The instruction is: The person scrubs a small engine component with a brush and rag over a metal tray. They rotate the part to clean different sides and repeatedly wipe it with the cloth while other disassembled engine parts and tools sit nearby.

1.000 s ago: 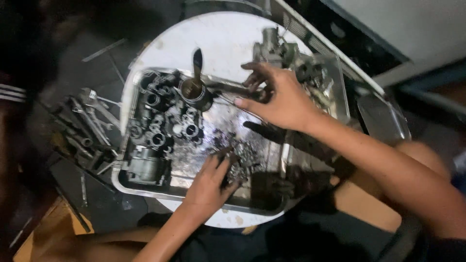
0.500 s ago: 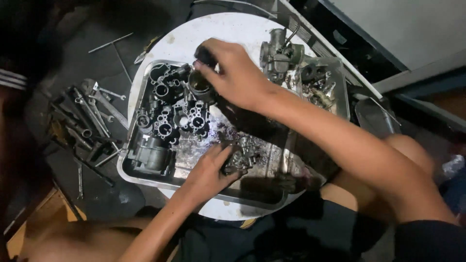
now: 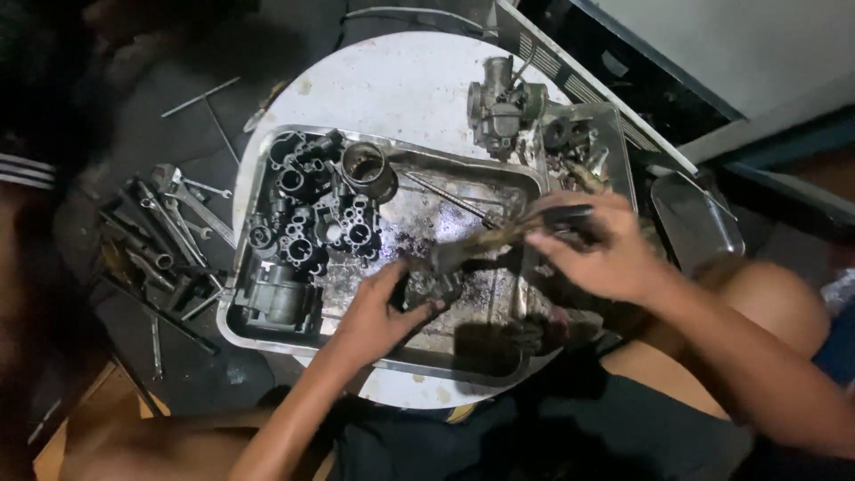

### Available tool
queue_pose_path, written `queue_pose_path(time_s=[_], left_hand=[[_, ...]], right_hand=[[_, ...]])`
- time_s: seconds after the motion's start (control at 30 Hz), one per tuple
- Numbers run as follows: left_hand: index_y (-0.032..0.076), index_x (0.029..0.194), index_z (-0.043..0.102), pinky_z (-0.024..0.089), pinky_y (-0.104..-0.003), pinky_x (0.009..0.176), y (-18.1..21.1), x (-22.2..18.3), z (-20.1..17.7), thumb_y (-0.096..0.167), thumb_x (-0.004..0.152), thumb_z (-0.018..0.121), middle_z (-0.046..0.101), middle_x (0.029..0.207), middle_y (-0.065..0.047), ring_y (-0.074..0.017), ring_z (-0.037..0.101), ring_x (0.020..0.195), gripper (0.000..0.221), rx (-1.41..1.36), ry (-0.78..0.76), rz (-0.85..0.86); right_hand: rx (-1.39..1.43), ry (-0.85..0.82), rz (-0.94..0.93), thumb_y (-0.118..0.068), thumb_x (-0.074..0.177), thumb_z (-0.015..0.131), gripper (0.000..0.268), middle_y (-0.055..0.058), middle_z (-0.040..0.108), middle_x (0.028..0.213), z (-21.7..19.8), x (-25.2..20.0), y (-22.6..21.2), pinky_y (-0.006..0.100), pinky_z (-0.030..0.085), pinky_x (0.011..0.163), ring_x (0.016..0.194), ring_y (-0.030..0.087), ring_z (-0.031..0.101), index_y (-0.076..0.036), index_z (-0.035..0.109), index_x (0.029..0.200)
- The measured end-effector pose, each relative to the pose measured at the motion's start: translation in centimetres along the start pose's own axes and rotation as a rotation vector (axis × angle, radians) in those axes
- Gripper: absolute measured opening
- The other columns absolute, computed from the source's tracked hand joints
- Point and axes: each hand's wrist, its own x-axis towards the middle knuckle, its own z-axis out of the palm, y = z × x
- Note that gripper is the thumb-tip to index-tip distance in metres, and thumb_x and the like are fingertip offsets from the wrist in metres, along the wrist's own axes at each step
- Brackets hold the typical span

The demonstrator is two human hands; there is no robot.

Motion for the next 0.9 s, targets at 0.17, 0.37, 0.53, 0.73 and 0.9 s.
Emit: queue_pose_path(time_s=[0.17,0.37,0.53,0.73,0.9], left_hand=[[0.001,0.119,0.068,0.062,-0.055,0.083,-1.8,0.4,0.6,0.016,0.072,0.088,0.076,0.106,-0.025,-0.0479,0.070,0.103,0.054,-0.053,0.066,-0.043],[0.001,0.118,0.067,0.063,-0.056,0.082,-1.3,0.7,0.6,0.017,0.072,0.087,0.076,0.103,-0.026,-0.0475,0.072,0.101,0.053,-0.053,0.065,-0.076],[-0.001,0.119,0.067,0.063,-0.057,0.082,-0.8,1.0,0.8,0.014,0.071,0.086,0.077,0.103,-0.025,-0.0477,0.072,0.100,0.053,-0.065,0.060,-0.072],[-0.007,0.110,0.068,0.060,-0.061,0.082,-1.9,-0.3,2.3,0.011,0.066,0.091,0.074,0.101,-0.031,-0.0536,0.069,0.098,0.053,0.099,0.087,0.061],[-0.002,0.115,0.064,0.057,-0.056,0.081,-3.9,-0.2,3.0,0.012,0.068,0.089,0.069,0.101,-0.023,-0.0475,0.066,0.096,0.055,0.270,0.104,0.295]], right_hand=[[0.019,0.042,-0.075,-0.008,0.082,0.081,0.014,0.017,0.074,0.076,-0.1,-1.5,1.6,0.036,0.054,0.059,0.060,0.025,0.068,0.002,0.075,0.089],[0.021,-0.014,-0.052,-0.009,0.081,0.079,0.018,0.023,0.074,0.078,-0.4,-2.2,2.5,0.040,0.055,0.058,0.059,0.030,0.069,0.005,0.075,0.092],[0.008,0.061,-0.064,-0.001,0.079,0.079,0.013,0.023,0.073,0.078,-0.7,-0.5,2.1,0.042,0.056,0.062,0.062,0.032,0.070,0.006,0.074,0.089],[0.011,0.104,0.029,-0.005,0.088,0.078,0.016,0.023,0.072,0.080,-0.4,1.0,1.7,0.046,0.056,0.072,0.072,0.029,0.070,0.008,0.072,0.090],[-0.042,-0.092,0.531,-0.025,0.092,0.076,0.025,0.014,0.073,0.083,-1.7,1.3,4.3,0.028,0.048,0.057,0.063,0.015,0.061,-0.002,0.074,0.100]])
